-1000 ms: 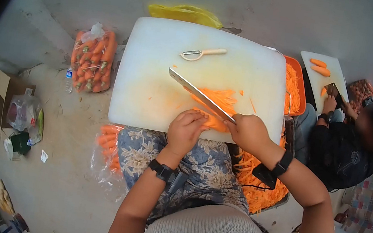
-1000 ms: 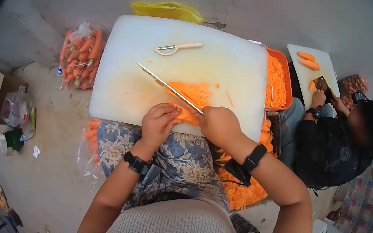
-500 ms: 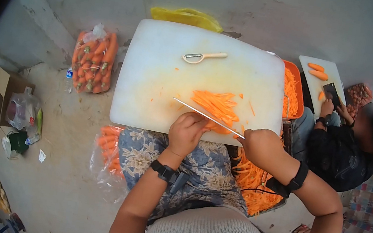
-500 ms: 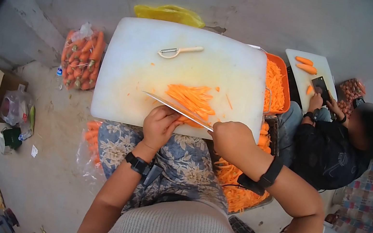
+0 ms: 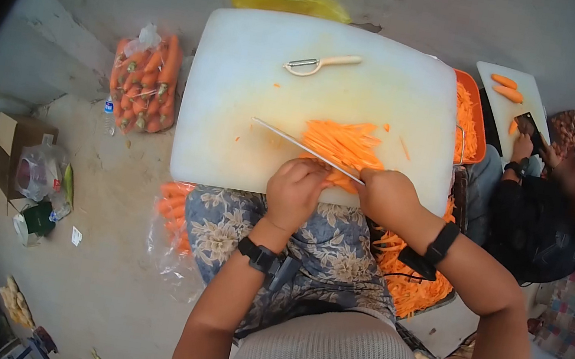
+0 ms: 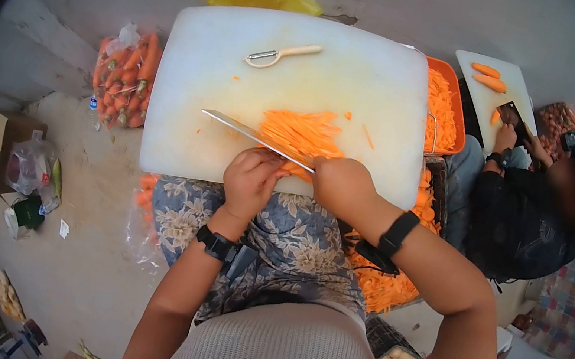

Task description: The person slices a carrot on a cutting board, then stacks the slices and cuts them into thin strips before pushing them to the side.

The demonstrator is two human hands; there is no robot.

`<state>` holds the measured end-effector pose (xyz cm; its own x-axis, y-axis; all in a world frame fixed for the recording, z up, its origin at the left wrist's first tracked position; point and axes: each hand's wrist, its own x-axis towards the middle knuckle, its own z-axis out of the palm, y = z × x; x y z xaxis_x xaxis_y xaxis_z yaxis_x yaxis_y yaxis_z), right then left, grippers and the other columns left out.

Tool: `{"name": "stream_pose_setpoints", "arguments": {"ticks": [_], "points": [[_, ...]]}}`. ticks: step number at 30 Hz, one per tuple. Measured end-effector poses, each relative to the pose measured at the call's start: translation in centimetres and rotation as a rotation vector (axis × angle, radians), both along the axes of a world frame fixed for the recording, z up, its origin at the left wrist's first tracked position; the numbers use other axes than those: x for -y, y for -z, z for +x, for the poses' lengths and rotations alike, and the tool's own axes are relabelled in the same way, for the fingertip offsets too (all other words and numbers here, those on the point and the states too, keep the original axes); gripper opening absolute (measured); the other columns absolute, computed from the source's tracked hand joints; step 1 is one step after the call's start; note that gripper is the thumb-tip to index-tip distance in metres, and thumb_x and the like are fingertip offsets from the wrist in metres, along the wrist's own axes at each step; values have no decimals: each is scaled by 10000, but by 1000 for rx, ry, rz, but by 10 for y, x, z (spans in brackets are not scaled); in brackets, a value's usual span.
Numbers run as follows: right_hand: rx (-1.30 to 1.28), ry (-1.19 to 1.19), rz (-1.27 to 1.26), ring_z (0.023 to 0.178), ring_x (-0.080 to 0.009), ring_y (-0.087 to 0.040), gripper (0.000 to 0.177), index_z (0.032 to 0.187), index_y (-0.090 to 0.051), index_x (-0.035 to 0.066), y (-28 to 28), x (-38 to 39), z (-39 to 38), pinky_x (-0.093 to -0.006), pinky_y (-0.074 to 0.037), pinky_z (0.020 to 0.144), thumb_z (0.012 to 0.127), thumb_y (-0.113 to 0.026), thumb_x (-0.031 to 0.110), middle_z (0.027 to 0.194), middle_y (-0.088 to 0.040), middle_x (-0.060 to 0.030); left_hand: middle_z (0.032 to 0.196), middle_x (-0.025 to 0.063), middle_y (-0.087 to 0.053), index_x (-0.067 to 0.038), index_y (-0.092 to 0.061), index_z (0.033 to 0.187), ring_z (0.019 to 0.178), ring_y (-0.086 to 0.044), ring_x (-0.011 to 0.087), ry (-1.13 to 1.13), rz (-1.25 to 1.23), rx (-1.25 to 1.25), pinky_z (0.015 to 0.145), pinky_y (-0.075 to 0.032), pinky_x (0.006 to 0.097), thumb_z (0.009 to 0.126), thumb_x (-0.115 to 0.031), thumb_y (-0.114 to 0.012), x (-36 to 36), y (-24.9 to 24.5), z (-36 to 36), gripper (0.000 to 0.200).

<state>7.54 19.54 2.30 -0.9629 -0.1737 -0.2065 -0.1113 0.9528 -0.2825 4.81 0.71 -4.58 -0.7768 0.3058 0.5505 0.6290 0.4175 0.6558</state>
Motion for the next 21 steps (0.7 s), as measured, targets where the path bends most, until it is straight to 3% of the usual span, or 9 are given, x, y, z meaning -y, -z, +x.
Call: {"name": "stream_pose_setpoints", "arguments": {"ticks": [9,21], "points": [[-41,64,-35,624,-375,-622,310,727,-640,4,-39,-4,12,-460,-496,599,882,-604,269,620,-608,-194,860,78,-659,-39,-718,858,855,-628,273,-11,11,-32,752,-513,360,688,-114,-780,2,4,-2,196],[70,-34,155,623,-355,-624,282,734,-650,20,-61,-15,22,-443,-498,596,888,-598,251,641,-624,-166,855,55,-651,-68,-714,847,850,-622,253,-36,7,-49,731,-519,351,688,-115,-761,2,7,-3,173]]}}
